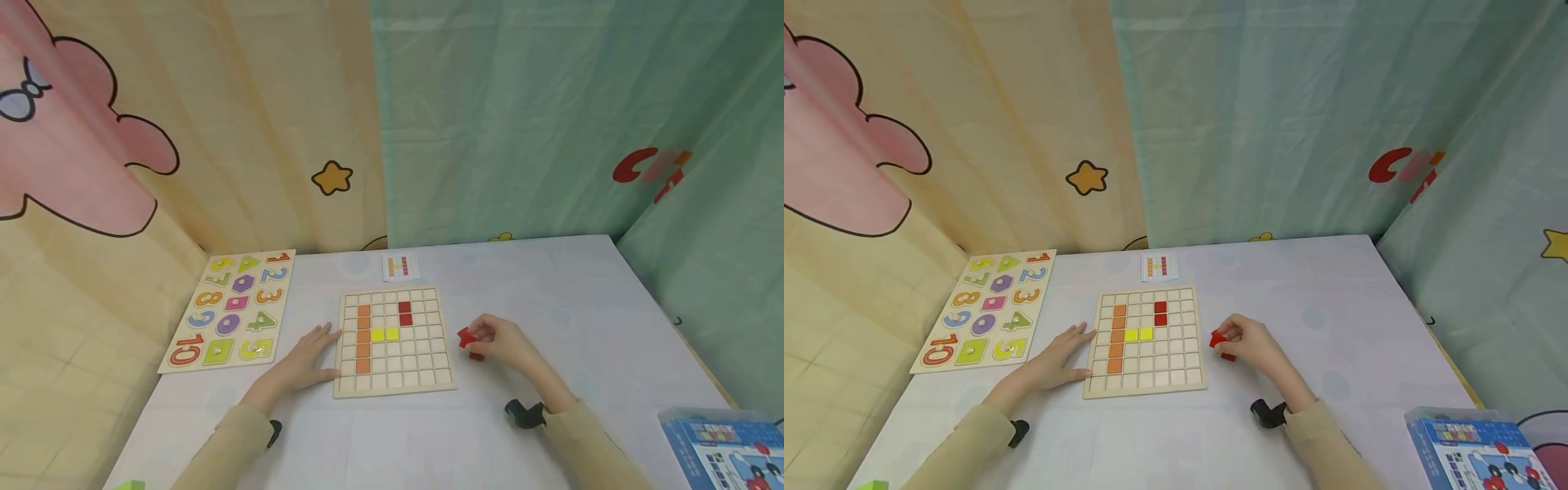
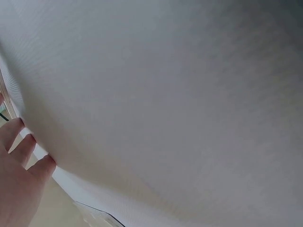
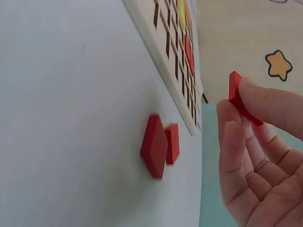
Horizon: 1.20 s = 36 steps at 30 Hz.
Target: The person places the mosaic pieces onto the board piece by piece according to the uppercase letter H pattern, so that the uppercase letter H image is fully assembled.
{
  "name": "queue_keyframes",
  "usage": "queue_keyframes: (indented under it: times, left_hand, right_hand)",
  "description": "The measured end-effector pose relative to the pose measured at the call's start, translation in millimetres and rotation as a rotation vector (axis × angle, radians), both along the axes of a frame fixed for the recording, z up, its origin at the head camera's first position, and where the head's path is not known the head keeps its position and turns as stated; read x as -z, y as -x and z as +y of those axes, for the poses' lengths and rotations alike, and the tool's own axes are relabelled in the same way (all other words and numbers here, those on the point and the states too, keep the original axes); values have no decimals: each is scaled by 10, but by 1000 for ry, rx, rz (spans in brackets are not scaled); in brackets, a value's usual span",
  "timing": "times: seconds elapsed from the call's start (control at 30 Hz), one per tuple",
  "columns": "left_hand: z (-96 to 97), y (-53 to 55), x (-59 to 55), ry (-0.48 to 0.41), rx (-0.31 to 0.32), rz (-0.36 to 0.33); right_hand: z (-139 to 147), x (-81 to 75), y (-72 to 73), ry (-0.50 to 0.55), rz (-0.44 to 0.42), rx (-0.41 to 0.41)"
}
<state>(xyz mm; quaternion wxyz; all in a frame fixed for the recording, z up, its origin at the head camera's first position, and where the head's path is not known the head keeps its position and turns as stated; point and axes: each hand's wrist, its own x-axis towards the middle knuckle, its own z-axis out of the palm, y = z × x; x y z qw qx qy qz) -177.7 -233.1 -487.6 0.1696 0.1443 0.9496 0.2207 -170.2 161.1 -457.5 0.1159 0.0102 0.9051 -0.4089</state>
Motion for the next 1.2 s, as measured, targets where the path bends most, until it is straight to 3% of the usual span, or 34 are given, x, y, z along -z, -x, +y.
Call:
queue_keyframes:
  times: [0.2,0.5,0.8,1.2]
  left_hand:
    - [-9,-9,34,-4,1,-3]
    - [-23,-9,27,-13,10,14]
    - [-17,-4,18,-10,4,8]
    - [-11,7,15,-8,7,20]
  right_hand:
    - [-382,76,146,99,-15,-2]
    - [-805,139,408,47,49,-44]
    - [-936,171,569,43,44,-106]
    - [-989,201,600,-29,61,-172]
